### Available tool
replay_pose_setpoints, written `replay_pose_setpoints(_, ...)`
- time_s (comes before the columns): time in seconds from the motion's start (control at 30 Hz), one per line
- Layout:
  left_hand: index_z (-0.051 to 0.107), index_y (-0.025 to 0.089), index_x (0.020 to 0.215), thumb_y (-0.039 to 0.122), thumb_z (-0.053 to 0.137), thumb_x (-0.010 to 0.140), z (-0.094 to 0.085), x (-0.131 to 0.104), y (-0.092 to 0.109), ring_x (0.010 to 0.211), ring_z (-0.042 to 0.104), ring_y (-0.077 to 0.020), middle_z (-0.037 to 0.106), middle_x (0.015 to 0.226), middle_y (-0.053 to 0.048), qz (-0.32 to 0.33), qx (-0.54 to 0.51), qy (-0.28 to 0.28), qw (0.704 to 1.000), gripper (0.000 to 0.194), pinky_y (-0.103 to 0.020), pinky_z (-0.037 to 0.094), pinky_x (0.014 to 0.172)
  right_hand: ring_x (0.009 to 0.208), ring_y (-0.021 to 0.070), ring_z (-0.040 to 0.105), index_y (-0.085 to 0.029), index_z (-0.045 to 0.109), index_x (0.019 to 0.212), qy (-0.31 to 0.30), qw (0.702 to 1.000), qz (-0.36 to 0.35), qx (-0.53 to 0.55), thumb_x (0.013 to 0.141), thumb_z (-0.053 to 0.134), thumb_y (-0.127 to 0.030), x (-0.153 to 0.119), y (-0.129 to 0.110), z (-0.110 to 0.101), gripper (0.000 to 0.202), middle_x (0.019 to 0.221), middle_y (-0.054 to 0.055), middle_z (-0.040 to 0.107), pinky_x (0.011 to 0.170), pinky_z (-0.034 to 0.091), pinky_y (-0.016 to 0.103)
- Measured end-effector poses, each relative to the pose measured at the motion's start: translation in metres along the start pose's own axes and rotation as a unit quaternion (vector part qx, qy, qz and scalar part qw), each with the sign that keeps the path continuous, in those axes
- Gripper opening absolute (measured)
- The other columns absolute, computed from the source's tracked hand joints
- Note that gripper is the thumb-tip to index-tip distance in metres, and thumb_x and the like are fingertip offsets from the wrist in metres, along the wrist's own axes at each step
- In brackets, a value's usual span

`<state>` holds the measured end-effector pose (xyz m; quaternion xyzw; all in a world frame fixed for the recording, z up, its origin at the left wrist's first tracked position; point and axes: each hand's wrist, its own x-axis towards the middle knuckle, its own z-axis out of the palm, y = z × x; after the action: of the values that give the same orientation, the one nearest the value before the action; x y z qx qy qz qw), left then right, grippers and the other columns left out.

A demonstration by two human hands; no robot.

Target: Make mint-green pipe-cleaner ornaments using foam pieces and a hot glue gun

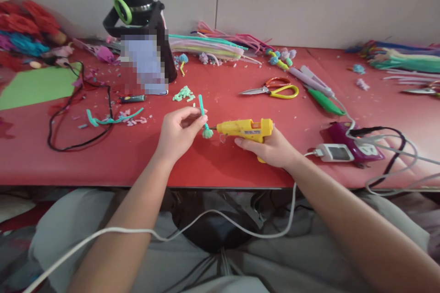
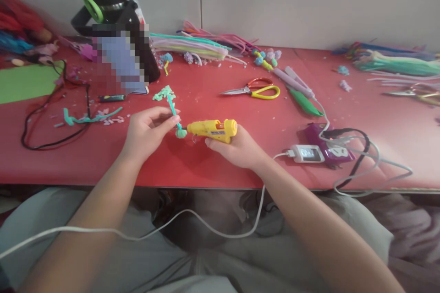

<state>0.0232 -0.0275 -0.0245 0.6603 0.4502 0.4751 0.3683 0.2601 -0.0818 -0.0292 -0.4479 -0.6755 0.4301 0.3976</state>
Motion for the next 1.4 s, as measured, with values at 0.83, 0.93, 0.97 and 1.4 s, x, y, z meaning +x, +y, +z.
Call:
replay_pose_setpoints(0.83,0.078,0.017,0.089,0.028,0.078,0.083,0.0,0.001,-0.003,0.083,0.077,-0.0197,0.08,0.087,-0.005,-0.001,-0.007,0.004,1.0,0.013,-0.026,0.062,0.073,0.104,0.0243,0.073,-0.022,0.074,0.123,-0.01,1.0,-0.018,-0.005,0.092,0.068,-0.028,0.0,0.003,0.002,0.032,0.117,0.006,0.078,0.091,0.059,0.038)
replay_pose_setpoints(0.93,0.078,0.017,0.088,0.028,0.078,0.083,0.0,0.001,-0.004,0.081,0.077,-0.0193,0.079,0.085,-0.005,-0.005,-0.009,0.006,1.0,0.012,-0.026,0.062,0.071,0.102,0.0236,0.074,-0.022,0.074,0.123,-0.011,1.0,-0.021,-0.01,0.092,0.067,-0.027,0.0,0.003,0.002,0.032,0.115,0.006,0.078,0.089,0.059,0.037)
replay_pose_setpoints(0.97,0.077,0.017,0.088,0.028,0.078,0.083,0.001,0.001,-0.004,0.081,0.077,-0.0193,0.079,0.085,-0.005,-0.007,-0.009,0.008,1.0,0.012,-0.026,0.062,0.071,0.102,0.0235,0.074,-0.022,0.074,0.123,-0.012,1.0,-0.022,-0.011,0.092,0.067,-0.027,0.001,0.003,0.002,0.032,0.114,0.006,0.078,0.089,0.06,0.037)
replay_pose_setpoints(1.4,0.077,0.018,0.086,0.025,0.078,0.081,-0.005,0.007,-0.012,0.081,0.076,-0.0183,0.079,0.084,-0.003,-0.013,-0.034,0.101,0.994,0.009,-0.027,0.062,0.075,0.1,0.0239,0.073,-0.023,0.076,0.119,0.011,1.0,-0.008,-0.024,0.091,0.07,-0.035,0.002,-0.003,-0.002,0.03,0.111,0.005,0.079,0.088,0.06,0.037)
